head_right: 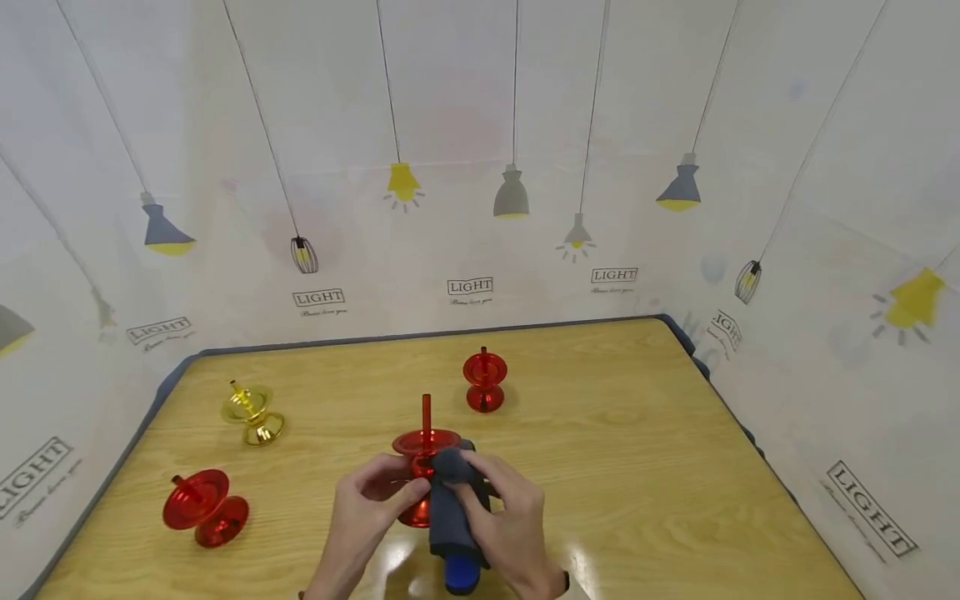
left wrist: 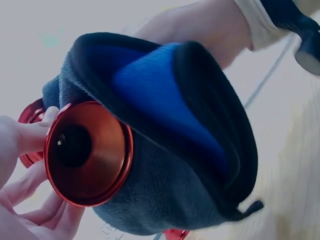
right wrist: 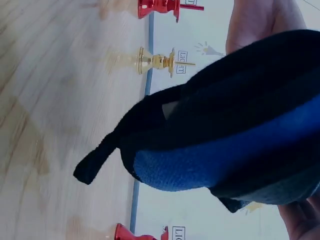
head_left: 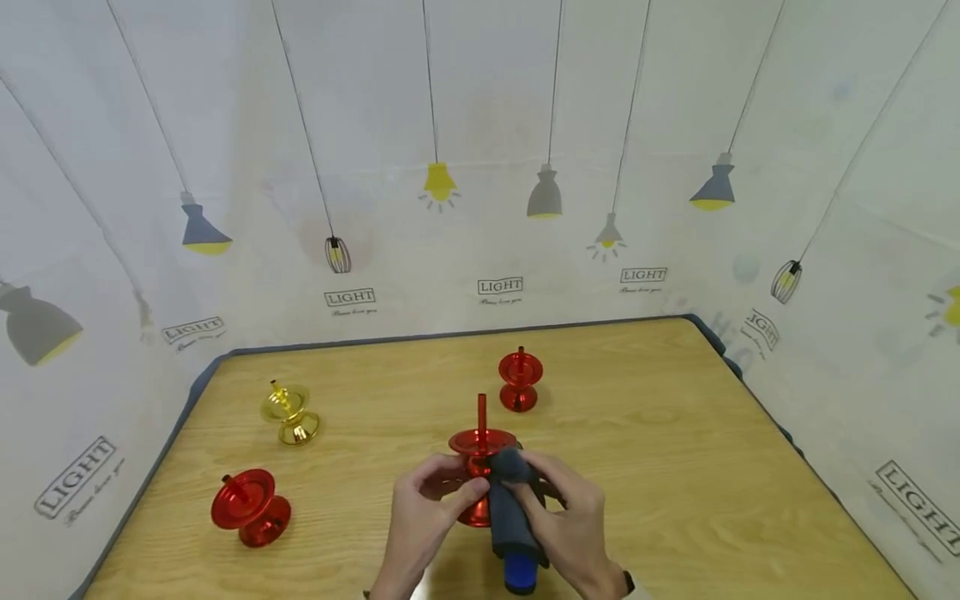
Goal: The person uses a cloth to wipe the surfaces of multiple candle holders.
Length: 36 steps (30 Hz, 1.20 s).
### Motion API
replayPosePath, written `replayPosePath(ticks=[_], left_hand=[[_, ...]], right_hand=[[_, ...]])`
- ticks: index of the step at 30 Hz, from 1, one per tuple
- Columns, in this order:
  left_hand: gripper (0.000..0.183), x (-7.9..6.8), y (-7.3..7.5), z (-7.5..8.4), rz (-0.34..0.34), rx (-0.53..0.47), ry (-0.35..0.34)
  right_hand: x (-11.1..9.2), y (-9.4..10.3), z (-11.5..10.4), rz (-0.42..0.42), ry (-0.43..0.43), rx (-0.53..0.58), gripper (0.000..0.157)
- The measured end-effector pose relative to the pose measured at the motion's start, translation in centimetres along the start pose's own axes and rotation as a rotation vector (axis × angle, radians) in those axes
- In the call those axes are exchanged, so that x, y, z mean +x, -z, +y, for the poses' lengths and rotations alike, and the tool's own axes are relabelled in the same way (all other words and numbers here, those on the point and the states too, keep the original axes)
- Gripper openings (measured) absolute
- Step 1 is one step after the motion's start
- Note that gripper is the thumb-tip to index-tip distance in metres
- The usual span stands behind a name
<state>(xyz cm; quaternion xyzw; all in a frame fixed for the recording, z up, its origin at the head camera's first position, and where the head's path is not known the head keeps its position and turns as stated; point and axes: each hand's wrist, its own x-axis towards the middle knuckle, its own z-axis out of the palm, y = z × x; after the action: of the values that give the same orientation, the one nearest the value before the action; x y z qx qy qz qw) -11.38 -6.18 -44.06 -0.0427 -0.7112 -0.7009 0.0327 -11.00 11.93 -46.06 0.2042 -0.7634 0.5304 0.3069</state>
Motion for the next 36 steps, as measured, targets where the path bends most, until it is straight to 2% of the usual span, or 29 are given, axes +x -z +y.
replayPosePath(ticks=[2, 8, 13, 16, 19, 24, 27, 31, 36], left_hand=[[0.023, 0.1, 0.2, 0.0, -0.008, -0.032, 0.014], [0.033, 0.2, 0.7, 0.0, -0.092, -0.154, 0.038], [0.025, 0.2, 0.8, -0.1, -0.102, -0.130, -0.020], [0.020, 0.1, 0.5, -0.1, -0.069, -0.100, -0.037], [0.018, -0.1, 0.2, -0.1, -0.033, -0.055, -0.035], [0.021, -0.2, 0.1, 0.1, 0.012, 0.006, -0.021], [0.021, -0.2, 0.2, 0.1, 0.014, -0.002, -0.008], [0.027, -0.2, 0.6, 0.1, -0.005, -0.062, 0.006], [0.031, -0.2, 0.9, -0.1, -0.063, -0.122, 0.017]], right_hand=[[0.1, 0.0, 0.0, 0.002, -0.005, 0.041, 0.031], [0.5, 0.3, 0.3, -0.047, -0.131, 0.269, 0.030], [0.8, 0.2, 0.6, -0.057, -0.188, 0.363, 0.029], [0.7, 0.0, 0.7, -0.047, -0.187, 0.341, 0.029], [0.7, -0.4, 0.7, -0.039, -0.157, 0.266, 0.030], [0.5, -0.6, 0.1, -0.036, -0.010, 0.039, 0.034], [0.4, -0.6, -0.2, -0.020, 0.053, -0.033, 0.035], [0.6, -0.6, -0.1, -0.023, 0.058, 0.067, 0.034], [0.6, -0.4, 0.6, -0.063, -0.027, 0.274, 0.034]])
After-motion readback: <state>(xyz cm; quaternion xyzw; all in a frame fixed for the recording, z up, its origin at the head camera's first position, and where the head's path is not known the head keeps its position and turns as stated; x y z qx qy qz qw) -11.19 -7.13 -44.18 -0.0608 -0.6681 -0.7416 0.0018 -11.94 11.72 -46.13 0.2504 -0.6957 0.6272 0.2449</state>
